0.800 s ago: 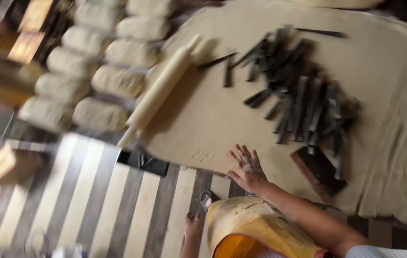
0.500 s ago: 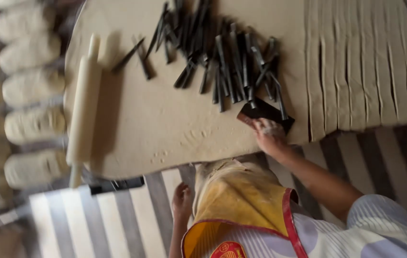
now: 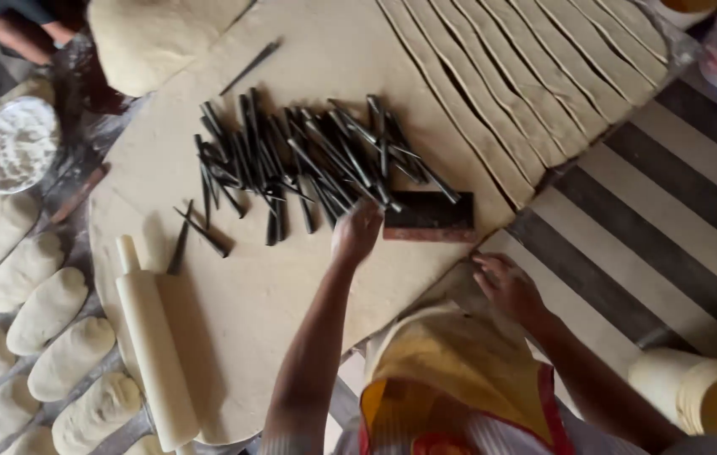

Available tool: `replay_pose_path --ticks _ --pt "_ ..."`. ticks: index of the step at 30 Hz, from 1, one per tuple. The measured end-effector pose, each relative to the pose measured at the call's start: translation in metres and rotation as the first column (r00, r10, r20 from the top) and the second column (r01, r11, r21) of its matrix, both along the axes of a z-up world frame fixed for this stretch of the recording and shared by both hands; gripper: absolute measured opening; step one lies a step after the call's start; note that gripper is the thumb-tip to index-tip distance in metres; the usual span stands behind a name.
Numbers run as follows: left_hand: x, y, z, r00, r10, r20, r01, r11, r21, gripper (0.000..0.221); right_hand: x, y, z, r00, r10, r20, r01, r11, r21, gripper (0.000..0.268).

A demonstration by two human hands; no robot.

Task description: The recorder wraps strips of dough around conical metal molds to create cream horn shells.

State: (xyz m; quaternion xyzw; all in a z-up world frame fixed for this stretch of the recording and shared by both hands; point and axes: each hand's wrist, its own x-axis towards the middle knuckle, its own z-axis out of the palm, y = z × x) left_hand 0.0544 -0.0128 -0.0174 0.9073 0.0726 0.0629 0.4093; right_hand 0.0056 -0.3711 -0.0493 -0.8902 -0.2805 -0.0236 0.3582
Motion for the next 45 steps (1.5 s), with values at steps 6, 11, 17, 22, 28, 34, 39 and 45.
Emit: replay_pose_path --ticks 6,11,17,22,28,34,39,45 --pt "0.106 -0.067 0.014 0.972 0.160 0.175 -0.183 0.975 0.129 0.030 -0.021 -0.084 -0.023 0.802 -0.433 -0.411 0.469 0.883 -0.016 0.038" --pt "0.130 -0.076 0.004 0.941 0.331 -0.063 -0.300 0.908 0.294 0.026 -0.015 -0.174 -0.047 0.641 -0.553 -0.532 0.577 0.805 -0.141 0.037" --pt "0.149 -0.080 -0.008 0.903 0.403 -0.148 -0.261 0.790 0.555 0.046 0.026 -0.281 -0.049 0.563 -0.620 -0.546 0.682 0.722 -0.117 0.044" --pt "0.134 -0.117 -0.015 0.846 0.534 0.005 -0.445 0.699 0.560 0.057 0.094 -0.346 -0.045 0.576 -0.641 -0.507 0.613 0.749 -0.250 0.039" --pt "0.127 -0.242 0.008 0.929 0.355 -0.101 -0.325 0.916 0.234 0.031 0.235 -0.318 0.014 0.875 -0.359 -0.327 0.426 0.890 0.164 0.031" --pt "0.152 -0.319 0.001 0.996 0.086 -0.026 -0.088 0.994 -0.059 0.031 0.351 -0.257 0.047 0.889 -0.313 -0.335 0.349 0.935 0.054 0.027" --pt "0.204 -0.334 0.030 0.977 0.156 -0.142 -0.173 0.978 -0.117 0.027 0.429 -0.240 0.050 0.921 -0.161 -0.355 0.266 0.925 0.271 0.022" --pt "0.255 -0.358 0.044 0.907 0.383 -0.175 -0.421 0.837 -0.350 0.037 0.570 -0.235 0.029 0.989 -0.069 -0.129 0.071 0.997 0.013 0.019"
